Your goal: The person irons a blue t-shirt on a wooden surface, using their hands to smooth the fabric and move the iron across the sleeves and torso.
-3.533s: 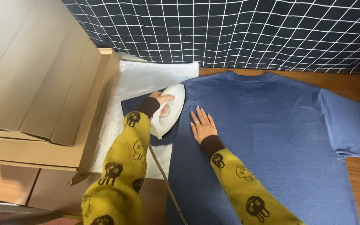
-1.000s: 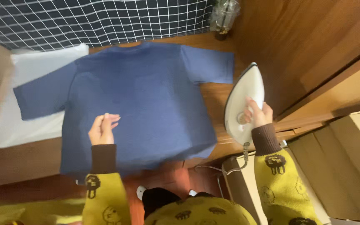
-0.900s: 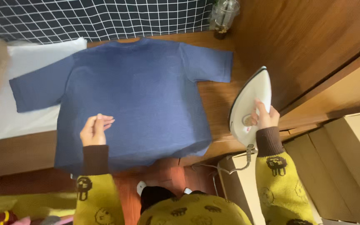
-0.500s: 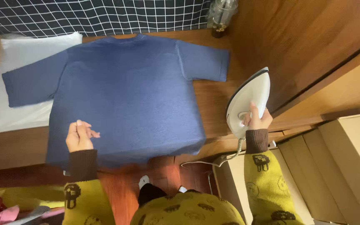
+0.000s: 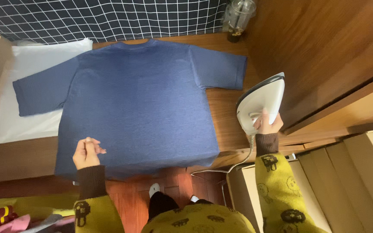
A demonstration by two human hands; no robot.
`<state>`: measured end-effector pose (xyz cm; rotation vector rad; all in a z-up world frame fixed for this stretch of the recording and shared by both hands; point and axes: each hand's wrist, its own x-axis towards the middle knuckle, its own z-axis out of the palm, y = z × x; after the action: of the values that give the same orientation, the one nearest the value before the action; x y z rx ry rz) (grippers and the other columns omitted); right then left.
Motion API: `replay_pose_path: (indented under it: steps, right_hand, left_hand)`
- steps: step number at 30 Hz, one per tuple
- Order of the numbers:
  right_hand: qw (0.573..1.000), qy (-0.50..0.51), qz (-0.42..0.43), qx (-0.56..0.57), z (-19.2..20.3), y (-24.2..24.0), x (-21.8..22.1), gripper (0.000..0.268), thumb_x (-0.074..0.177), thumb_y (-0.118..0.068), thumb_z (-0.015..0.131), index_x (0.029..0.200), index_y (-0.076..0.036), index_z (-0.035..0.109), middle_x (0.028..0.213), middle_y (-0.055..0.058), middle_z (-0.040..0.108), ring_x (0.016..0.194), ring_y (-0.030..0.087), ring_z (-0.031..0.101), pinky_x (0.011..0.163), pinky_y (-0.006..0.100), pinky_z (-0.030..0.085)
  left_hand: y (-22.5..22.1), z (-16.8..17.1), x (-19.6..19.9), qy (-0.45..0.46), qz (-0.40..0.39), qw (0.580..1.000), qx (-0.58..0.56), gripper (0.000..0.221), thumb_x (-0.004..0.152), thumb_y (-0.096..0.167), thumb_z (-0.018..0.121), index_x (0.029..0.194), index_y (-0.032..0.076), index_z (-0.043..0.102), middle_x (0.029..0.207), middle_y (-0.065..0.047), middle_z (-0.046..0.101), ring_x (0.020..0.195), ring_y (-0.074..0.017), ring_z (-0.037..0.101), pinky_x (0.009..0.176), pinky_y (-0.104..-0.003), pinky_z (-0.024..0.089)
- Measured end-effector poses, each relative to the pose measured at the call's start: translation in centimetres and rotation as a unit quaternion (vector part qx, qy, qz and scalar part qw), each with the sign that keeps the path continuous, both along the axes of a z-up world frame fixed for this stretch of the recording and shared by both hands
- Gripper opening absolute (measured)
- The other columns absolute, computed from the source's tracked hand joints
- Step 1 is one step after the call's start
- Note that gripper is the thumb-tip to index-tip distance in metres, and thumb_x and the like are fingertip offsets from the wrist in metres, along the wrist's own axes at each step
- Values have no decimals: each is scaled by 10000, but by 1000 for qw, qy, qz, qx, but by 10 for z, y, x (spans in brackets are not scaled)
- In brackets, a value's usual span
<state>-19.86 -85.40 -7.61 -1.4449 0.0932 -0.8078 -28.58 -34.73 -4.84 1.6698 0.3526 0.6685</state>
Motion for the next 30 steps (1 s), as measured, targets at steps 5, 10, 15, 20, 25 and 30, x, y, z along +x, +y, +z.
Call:
replay_pose_path:
  steps: [5, 10, 15, 20, 25, 30]
  right_hand:
    - [996, -37, 39, -68, 7, 3, -9, 230, 890, -176, 547, 799, 7, 441, 364, 118, 445, 278, 188, 440, 327, 252, 353]
    - [988, 23, 72, -132, -2, -8, -22, 313, 923, -296, 512, 727, -53, 521, 466, 82, 557, 446, 149, 549, 568, 228, 456]
    - [971, -54, -72, -221, 3, 8, -41, 592, 695, 0, 733, 1117, 99, 331, 984, 255, 432, 924, 360, 476, 857, 441, 381]
    - [932, -102, -104, -332, 8, 46, -79, 577, 674, -130, 745, 1084, 55, 384, 997, 190, 392, 957, 333, 439, 878, 386, 367]
    - [907, -22, -51, -417, -41, 70, -82, 379, 695, -168, 728, 971, -21, 515, 857, 82, 458, 781, 247, 508, 659, 304, 467]
    - [821, 288, -100, -483, -118, 78, -74, 441, 624, -449, 748, 856, -117, 575, 873, 45, 500, 752, 288, 582, 619, 361, 516]
  left_hand:
    - [-21, 3, -3, 1, 3, 1000, -14, 283, 981, 151, 442, 748, 29, 548, 510, -85, 429, 475, -170, 516, 527, -286, 507]
    - [-26, 2, -12, 30, 0, 999, -34, 295, 971, 166, 450, 727, 34, 551, 517, -86, 446, 480, -160, 510, 530, -271, 501]
    - [-12, -14, -21, 42, 11, 998, -37, 297, 973, 202, 469, 733, 53, 559, 522, -97, 480, 494, -183, 545, 542, -275, 517]
    - [11, -9, -34, 128, 46, 990, 25, 298, 988, 221, 445, 761, 77, 572, 575, -99, 526, 564, -204, 575, 592, -306, 508]
    - [52, -42, -39, 165, 70, 983, 31, 293, 984, 234, 450, 771, 79, 578, 608, -102, 551, 594, -191, 582, 599, -296, 518]
    - [81, -51, -47, 249, 120, 957, 86, 171, 897, 231, 546, 810, 90, 590, 753, -115, 589, 728, -229, 610, 642, -301, 536]
